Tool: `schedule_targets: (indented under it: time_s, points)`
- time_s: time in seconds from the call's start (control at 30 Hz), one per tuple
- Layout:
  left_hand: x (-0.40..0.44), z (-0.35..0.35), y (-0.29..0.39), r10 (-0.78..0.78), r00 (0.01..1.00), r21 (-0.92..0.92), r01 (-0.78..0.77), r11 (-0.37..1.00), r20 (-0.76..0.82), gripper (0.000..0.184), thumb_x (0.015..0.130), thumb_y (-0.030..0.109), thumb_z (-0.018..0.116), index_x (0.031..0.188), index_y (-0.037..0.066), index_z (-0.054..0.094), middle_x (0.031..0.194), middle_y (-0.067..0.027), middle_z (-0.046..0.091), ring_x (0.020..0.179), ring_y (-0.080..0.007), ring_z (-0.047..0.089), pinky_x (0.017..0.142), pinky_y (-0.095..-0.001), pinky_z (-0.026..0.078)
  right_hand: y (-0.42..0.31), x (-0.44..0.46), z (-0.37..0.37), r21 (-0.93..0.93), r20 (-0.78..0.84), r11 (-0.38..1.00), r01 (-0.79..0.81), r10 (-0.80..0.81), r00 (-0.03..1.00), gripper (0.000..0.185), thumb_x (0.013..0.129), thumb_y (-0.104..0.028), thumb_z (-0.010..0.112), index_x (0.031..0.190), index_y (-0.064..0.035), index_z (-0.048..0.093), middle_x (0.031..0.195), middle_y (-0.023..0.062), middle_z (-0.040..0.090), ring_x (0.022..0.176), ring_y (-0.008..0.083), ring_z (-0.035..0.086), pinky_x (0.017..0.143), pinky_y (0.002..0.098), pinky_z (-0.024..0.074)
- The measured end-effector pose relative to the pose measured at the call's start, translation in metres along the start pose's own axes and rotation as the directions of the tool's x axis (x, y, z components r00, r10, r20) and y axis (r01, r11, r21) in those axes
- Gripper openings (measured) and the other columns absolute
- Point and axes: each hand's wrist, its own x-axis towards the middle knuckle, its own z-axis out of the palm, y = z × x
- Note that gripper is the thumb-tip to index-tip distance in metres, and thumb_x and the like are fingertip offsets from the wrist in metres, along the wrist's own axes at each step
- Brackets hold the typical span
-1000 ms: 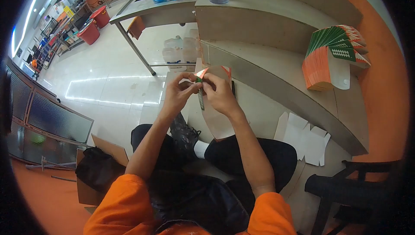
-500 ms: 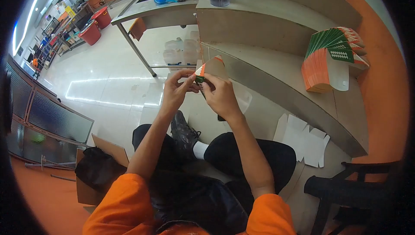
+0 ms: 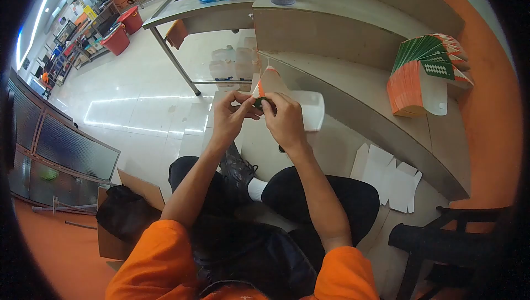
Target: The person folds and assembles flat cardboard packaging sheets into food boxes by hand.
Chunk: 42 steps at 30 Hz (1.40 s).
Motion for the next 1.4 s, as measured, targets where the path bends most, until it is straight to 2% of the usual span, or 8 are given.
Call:
schedule_targets:
  time_s: [0.47,0.7,0.83,0.93,1.1,1.17,1.23,1.4]
  points:
    - [0.003,-0.009,-0.001,-0.027,0.993,0.312,-0.011,0.950,0.116,0.027,0.090,0.013,0.057,0.112,-0.004,0.056,0.094,-0.0083,0.063,0.081,-0.0123,0.061,0.067,-0.0249,0.050,0.011,0.004,-0.008,0.370,0.248,0.869,-0.327,0.247,0.937,0.013,0.084,-0.006,0.061,0.092,0.0037,0.065,0.076,0.0048,0.065,0.070,0.0083,0.059,0.066,0.0243,0.0470]
    - [0.002,-0.004,-0.005,-0.054,0.984,0.133,0.032,0.991,0.167,0.028,0.091,0.013,0.055,0.113,-0.005,0.056,0.094,-0.0056,0.062,0.086,-0.0089,0.058,0.076,-0.0234,0.047,0.019,0.000,0.003,0.483,0.330,0.733,-0.478,0.354,0.875,0.013,0.085,-0.007,0.060,0.090,0.0036,0.066,0.075,0.0015,0.064,0.068,0.0056,0.055,0.064,0.0226,0.0441]
    - [0.006,0.000,-0.013,-0.001,0.998,0.167,-0.010,0.986,0.068,0.019,0.091,0.012,0.056,0.100,-0.004,0.059,0.075,0.0000,0.059,0.069,-0.0037,0.053,0.057,-0.0203,0.044,0.017,-0.004,0.010,0.176,0.236,0.902,-0.395,0.351,0.906,0.018,0.084,-0.013,0.062,0.086,0.0042,0.065,0.068,0.0103,0.063,0.061,0.0090,0.057,0.059,0.0250,0.0444]
    - [0.012,-0.008,-0.005,0.038,0.999,0.245,-0.029,0.969,-0.030,0.018,0.091,0.014,0.056,0.094,-0.003,0.060,0.070,0.0014,0.057,0.063,-0.0025,0.049,0.052,-0.0192,0.038,-0.014,0.004,-0.003,0.131,0.002,0.979,-0.157,0.158,0.987,0.016,0.082,-0.014,0.063,0.085,0.0025,0.064,0.070,0.0125,0.063,0.058,0.0163,0.059,0.057,0.0306,0.0457]
    - [0.011,-0.010,0.009,-0.139,0.990,0.044,0.140,0.989,-0.020,0.020,0.090,0.018,0.056,0.094,-0.001,0.062,0.077,0.0015,0.059,0.068,-0.0026,0.052,0.061,-0.0171,0.040,-0.007,0.023,-0.029,-0.053,-0.303,0.998,0.034,-0.048,0.952,0.016,0.083,-0.016,0.063,0.085,-0.0001,0.065,0.072,0.0095,0.061,0.063,0.0198,0.059,0.061,0.0306,0.0461]
    - [0.006,-0.002,0.014,-0.270,0.962,-0.098,0.271,0.958,0.029,0.019,0.091,0.019,0.055,0.090,0.001,0.061,0.076,0.0022,0.058,0.067,-0.0024,0.051,0.060,-0.0167,0.040,0.008,0.015,-0.023,0.115,-0.118,0.986,-0.122,0.135,0.984,0.023,0.088,-0.021,0.059,0.086,0.0015,0.063,0.068,0.0097,0.059,0.061,0.0175,0.053,0.062,0.0290,0.0441]
    - [0.007,0.001,0.003,-0.180,0.981,0.054,0.177,0.983,0.064,0.025,0.092,0.023,0.053,0.076,0.004,0.056,0.068,0.0046,0.051,0.062,-0.0015,0.044,0.054,-0.0183,0.035,0.018,0.008,-0.017,0.210,0.091,0.935,-0.286,0.273,0.958,0.027,0.090,-0.023,0.057,0.086,0.0027,0.062,0.067,0.0090,0.058,0.060,0.0166,0.049,0.061,0.0285,0.0432]
    - [0.008,0.001,-0.001,0.065,0.995,0.304,-0.084,0.949,0.074,0.035,0.091,0.021,0.055,0.063,0.002,0.045,0.056,0.0045,0.036,0.054,-0.0036,0.032,0.046,-0.0242,0.027,0.005,0.008,-0.014,0.084,0.059,0.987,-0.136,0.131,0.990,0.029,0.091,-0.022,0.055,0.075,0.0020,0.054,0.054,0.0072,0.039,0.053,0.0104,0.035,0.049,0.0291,0.0326]
